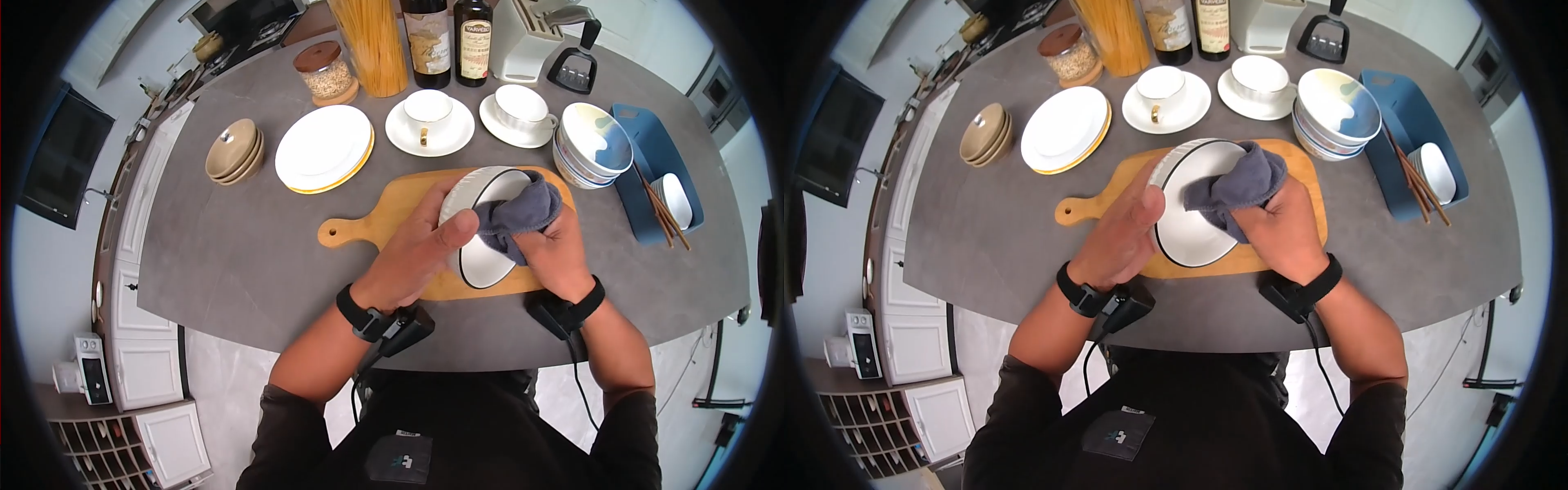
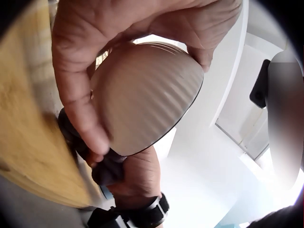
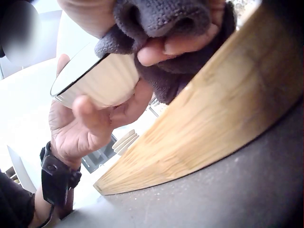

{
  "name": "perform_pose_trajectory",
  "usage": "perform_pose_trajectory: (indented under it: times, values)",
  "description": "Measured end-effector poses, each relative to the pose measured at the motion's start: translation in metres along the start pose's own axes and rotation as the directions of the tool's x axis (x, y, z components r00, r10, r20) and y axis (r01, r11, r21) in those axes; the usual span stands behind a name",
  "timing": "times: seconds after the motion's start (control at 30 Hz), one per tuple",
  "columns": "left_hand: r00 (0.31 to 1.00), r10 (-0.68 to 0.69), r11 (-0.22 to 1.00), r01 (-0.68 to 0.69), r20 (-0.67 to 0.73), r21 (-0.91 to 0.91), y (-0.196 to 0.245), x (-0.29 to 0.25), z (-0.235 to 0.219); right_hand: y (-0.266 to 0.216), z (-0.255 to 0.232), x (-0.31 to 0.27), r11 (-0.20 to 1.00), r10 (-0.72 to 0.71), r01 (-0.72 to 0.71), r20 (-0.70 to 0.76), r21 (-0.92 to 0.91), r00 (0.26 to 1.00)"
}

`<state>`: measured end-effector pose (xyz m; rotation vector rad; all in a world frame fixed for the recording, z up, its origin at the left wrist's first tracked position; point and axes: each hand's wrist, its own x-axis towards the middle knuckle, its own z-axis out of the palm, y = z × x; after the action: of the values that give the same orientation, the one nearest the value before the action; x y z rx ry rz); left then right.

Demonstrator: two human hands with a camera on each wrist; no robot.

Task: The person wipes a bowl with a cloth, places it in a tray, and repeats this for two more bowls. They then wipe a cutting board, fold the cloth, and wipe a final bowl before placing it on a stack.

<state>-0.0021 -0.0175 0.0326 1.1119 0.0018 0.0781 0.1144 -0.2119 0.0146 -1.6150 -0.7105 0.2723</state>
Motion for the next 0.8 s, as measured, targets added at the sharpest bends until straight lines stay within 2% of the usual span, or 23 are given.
perform_pose_trajectory:
  times: [0.07,0.13,0.2,0.27,0.3,0.37,0.4,0.47,0.5,0.53,0.6,0.63,0.67,0.73,0.77,0.8]
  values:
    - [0.993,-0.092,0.991,0.099,0.076,-0.092,0.002,0.000,-0.001,0.002,-0.002,0.000,1.000,-0.006,0.006,0.012,-0.002,1.000]
    - [0.993,-0.098,0.991,0.103,0.068,-0.081,0.001,0.000,-0.001,-0.003,-0.006,0.000,0.989,-0.005,0.012,0.049,-0.146,0.999]
    - [0.993,-0.097,0.993,0.101,0.064,-0.066,-0.001,0.001,-0.003,-0.002,-0.003,0.000,0.992,-0.001,0.005,0.035,-0.124,0.999]
    - [0.999,-0.025,1.000,0.025,0.019,0.020,-0.010,0.003,-0.007,0.002,-0.002,0.000,0.995,-0.001,0.003,0.021,-0.105,1.000]
    - [0.999,-0.022,1.000,0.021,0.026,0.021,-0.010,0.004,-0.005,0.005,-0.002,0.000,0.999,0.029,-0.028,0.063,-0.023,0.998]
    - [0.995,0.094,0.984,-0.091,-0.013,0.155,-0.010,0.004,-0.002,0.008,0.000,-0.002,0.985,0.115,-0.129,0.123,0.115,0.986]
    - [0.995,0.097,0.983,-0.095,-0.003,0.155,-0.010,0.004,0.000,0.007,0.003,-0.002,0.986,0.110,-0.123,0.115,0.112,0.987]
    - [0.957,0.291,0.890,-0.274,0.009,0.365,-0.012,0.004,0.003,0.002,0.008,-0.004,0.949,0.177,-0.208,0.145,0.235,0.973]
    - [0.947,0.322,0.873,-0.291,-0.015,0.392,-0.015,0.003,0.004,-0.005,0.009,-0.005,0.907,0.234,-0.292,0.213,0.304,0.948]
    - [0.945,0.326,0.870,-0.297,-0.007,0.393,-0.017,0.003,0.002,-0.009,0.014,-0.007,0.909,0.228,-0.284,0.207,0.304,0.951]
    - [0.873,0.471,0.693,-0.457,0.129,0.558,-0.022,0.005,-0.003,-0.016,0.021,-0.012,0.815,0.296,-0.393,0.276,0.426,0.914]
    - [0.871,0.478,0.701,-0.458,0.117,0.546,-0.024,0.005,-0.003,-0.020,0.011,-0.011,0.756,0.343,-0.523,0.442,0.394,0.829]
    - [0.867,0.481,0.697,-0.467,0.128,0.545,-0.026,0.004,-0.001,-0.023,0.008,-0.010,0.761,0.337,-0.513,0.435,0.397,0.835]
    - [0.870,0.493,0.788,-0.445,-0.003,0.426,-0.026,0.006,0.003,-0.030,0.003,-0.011,0.677,0.476,-0.687,0.553,0.266,0.683]
    - [0.841,0.541,0.719,-0.471,0.013,0.512,-0.022,0.006,0.002,-0.034,-0.001,-0.011,0.687,0.494,-0.693,0.559,0.219,0.667]
    - [0.837,0.547,0.713,-0.483,0.026,0.508,-0.021,0.007,-0.001,-0.031,-0.002,-0.014,0.696,0.489,-0.683,0.549,0.223,0.677]
